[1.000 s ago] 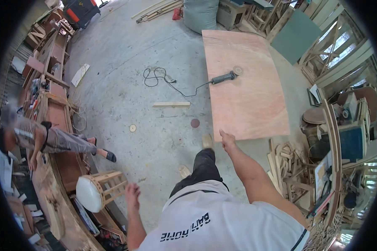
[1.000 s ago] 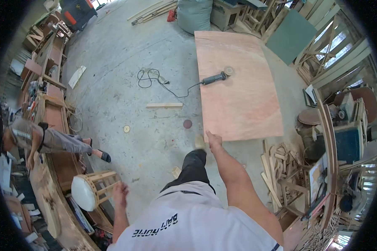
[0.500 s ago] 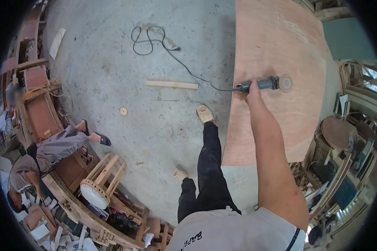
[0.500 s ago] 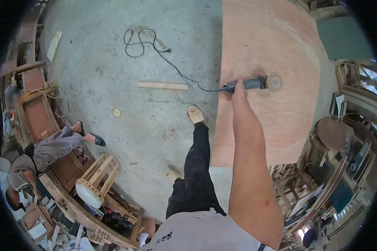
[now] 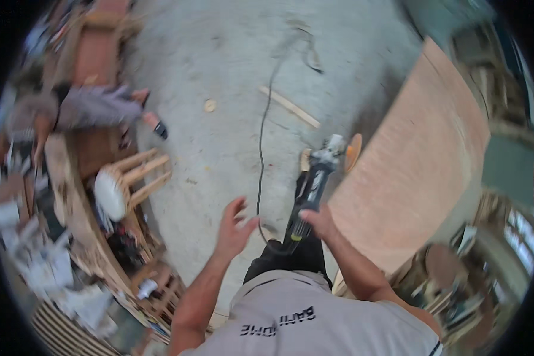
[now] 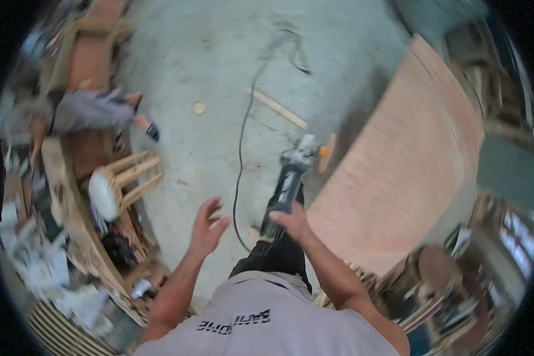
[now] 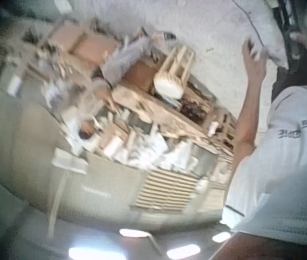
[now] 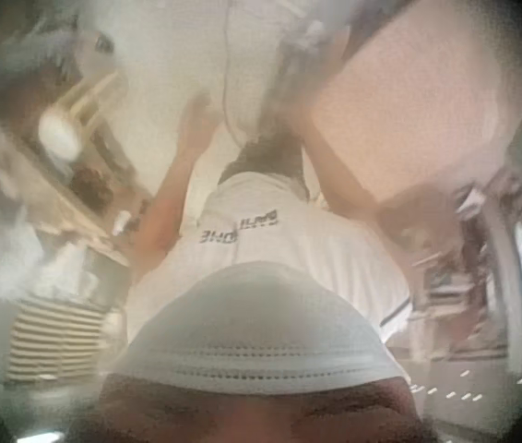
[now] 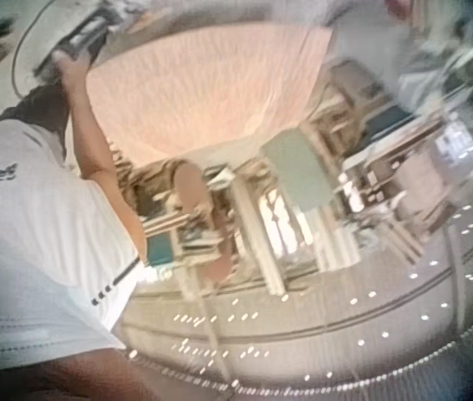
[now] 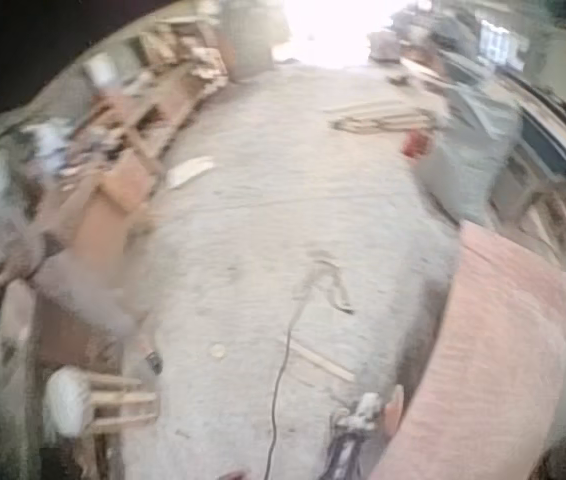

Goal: The person prepares an angle grinder by attaching a disc and tightening the nut, then plugs the tool into a floor outlet. They proceed to grind the edge of a large wooden board, generating sparks as the tool removes material.

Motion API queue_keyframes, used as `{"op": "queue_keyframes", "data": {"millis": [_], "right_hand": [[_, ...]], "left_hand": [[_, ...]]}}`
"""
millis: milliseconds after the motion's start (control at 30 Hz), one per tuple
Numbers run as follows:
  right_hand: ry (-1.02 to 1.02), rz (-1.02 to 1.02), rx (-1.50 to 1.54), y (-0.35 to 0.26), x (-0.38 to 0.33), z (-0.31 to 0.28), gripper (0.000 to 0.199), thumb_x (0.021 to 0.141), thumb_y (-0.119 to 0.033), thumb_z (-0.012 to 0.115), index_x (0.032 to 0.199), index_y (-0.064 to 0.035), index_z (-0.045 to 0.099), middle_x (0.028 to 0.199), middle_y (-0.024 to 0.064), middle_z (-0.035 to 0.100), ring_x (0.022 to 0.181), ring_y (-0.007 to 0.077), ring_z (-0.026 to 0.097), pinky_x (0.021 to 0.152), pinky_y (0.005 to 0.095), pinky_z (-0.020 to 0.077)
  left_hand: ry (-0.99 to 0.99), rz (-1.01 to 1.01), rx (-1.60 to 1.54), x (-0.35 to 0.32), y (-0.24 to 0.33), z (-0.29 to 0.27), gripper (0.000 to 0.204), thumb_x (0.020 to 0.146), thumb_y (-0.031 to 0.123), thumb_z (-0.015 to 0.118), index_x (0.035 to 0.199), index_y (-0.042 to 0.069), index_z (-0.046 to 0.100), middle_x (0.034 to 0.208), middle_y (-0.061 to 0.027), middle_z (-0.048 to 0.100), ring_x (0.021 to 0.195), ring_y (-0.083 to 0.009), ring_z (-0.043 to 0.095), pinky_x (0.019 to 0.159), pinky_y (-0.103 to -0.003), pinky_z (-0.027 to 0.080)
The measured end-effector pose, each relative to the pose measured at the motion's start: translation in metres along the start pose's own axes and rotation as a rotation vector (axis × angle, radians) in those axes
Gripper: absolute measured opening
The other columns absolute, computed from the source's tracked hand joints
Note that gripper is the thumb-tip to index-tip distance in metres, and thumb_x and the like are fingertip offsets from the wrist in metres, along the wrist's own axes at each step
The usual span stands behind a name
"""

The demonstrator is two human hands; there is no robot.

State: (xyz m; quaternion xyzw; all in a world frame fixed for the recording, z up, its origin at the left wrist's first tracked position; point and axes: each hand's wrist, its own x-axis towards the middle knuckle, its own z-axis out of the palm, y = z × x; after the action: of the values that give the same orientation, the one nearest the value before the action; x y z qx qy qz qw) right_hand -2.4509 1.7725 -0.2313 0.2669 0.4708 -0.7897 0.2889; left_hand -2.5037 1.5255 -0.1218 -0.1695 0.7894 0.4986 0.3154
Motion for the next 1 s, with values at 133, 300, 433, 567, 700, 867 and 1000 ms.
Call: {"op": "queue_keyframes", "data": {"millis": [133, 300, 433, 567, 700, 867, 1000], "right_hand": [[-0.521, -0.140, -0.305, -0.020, -0.045, 0.132, 0.052, 0.075, -0.018, 0.079, 0.117, -0.0002, 0.055, 0.103, 0.0063, 0.064, 0.096, 0.0153, 0.061, 0.086, 0.0334, 0.0502], [-0.907, -0.325, -0.544, 0.031, -0.117, 0.286, 0.070, 0.072, -0.019, 0.082, 0.129, 0.0002, 0.046, 0.116, 0.0100, 0.059, 0.112, 0.0184, 0.056, 0.096, 0.0366, 0.0463], [-1.230, -0.099, -0.815, 0.136, -0.217, 0.404, 0.077, 0.071, -0.025, 0.083, 0.132, 0.0017, 0.044, 0.124, 0.0144, 0.055, 0.116, 0.0229, 0.054, 0.099, 0.0375, 0.0449], [-1.640, -0.418, -1.137, 0.268, -0.322, 0.521, 0.079, 0.070, -0.039, 0.084, 0.126, 0.0036, 0.050, 0.095, 0.0063, 0.058, 0.088, 0.0172, 0.058, 0.076, 0.0306, 0.0489], [-1.583, -0.016, -1.004, 0.321, -0.328, 0.611, 0.070, 0.089, -0.056, 0.059, 0.128, 0.0019, 0.052, 0.082, 0.0000, 0.047, 0.062, 0.0088, 0.044, 0.054, 0.0252, 0.0387], [-1.715, 0.004, -0.976, 0.390, -0.378, 0.720, 0.062, 0.101, -0.052, 0.035, 0.132, -0.0015, 0.051, 0.085, 0.0007, 0.054, 0.055, 0.0048, 0.039, 0.048, 0.0220, 0.0338], [-1.805, 0.185, -1.184, 0.504, -0.415, 0.779, 0.059, 0.100, -0.050, 0.040, 0.131, -0.0017, 0.052, 0.094, 0.0047, 0.056, 0.059, 0.0098, 0.046, 0.052, 0.0260, 0.0399]], "left_hand": [[0.240, 0.318, -0.141, -0.043, 0.041, -0.024, 0.091, 0.070, 0.019, 0.085, 0.144, 0.006, 0.033, 0.142, -0.0138, 0.043, 0.129, -0.0269, 0.046, 0.103, -0.039, 0.041], [0.568, 0.562, -0.055, -0.196, -0.010, -0.143, 0.092, 0.063, 0.014, 0.088, 0.140, 0.005, 0.038, 0.132, -0.0131, 0.047, 0.124, -0.0261, 0.048, 0.104, -0.037, 0.041], [0.928, 0.588, -0.350, -0.366, -0.144, -0.197, 0.089, 0.060, 0.008, 0.089, 0.136, 0.006, 0.041, 0.126, -0.0115, 0.050, 0.120, -0.0198, 0.049, 0.102, -0.035, 0.041], [1.262, 0.502, -0.589, -0.569, -0.282, -0.230, 0.090, 0.060, 0.009, 0.091, 0.136, 0.006, 0.042, 0.128, -0.0109, 0.052, 0.118, -0.0187, 0.051, 0.100, -0.034, 0.042], [1.604, 0.318, -0.593, -0.698, -0.351, -0.230, 0.087, 0.063, 0.011, 0.091, 0.136, 0.005, 0.043, 0.127, -0.0113, 0.056, 0.115, -0.0175, 0.055, 0.099, -0.034, 0.045], [1.835, 0.120, -0.907, -0.723, -0.401, -0.200, 0.088, 0.062, 0.008, 0.090, 0.137, 0.003, 0.043, 0.124, -0.0096, 0.056, 0.109, -0.0154, 0.057, 0.094, -0.032, 0.047], [1.898, 0.007, -0.915, -0.761, -0.463, -0.228, 0.090, 0.061, 0.003, 0.089, 0.137, 0.003, 0.042, 0.122, -0.0097, 0.056, 0.107, -0.0164, 0.058, 0.092, -0.033, 0.049]]}}
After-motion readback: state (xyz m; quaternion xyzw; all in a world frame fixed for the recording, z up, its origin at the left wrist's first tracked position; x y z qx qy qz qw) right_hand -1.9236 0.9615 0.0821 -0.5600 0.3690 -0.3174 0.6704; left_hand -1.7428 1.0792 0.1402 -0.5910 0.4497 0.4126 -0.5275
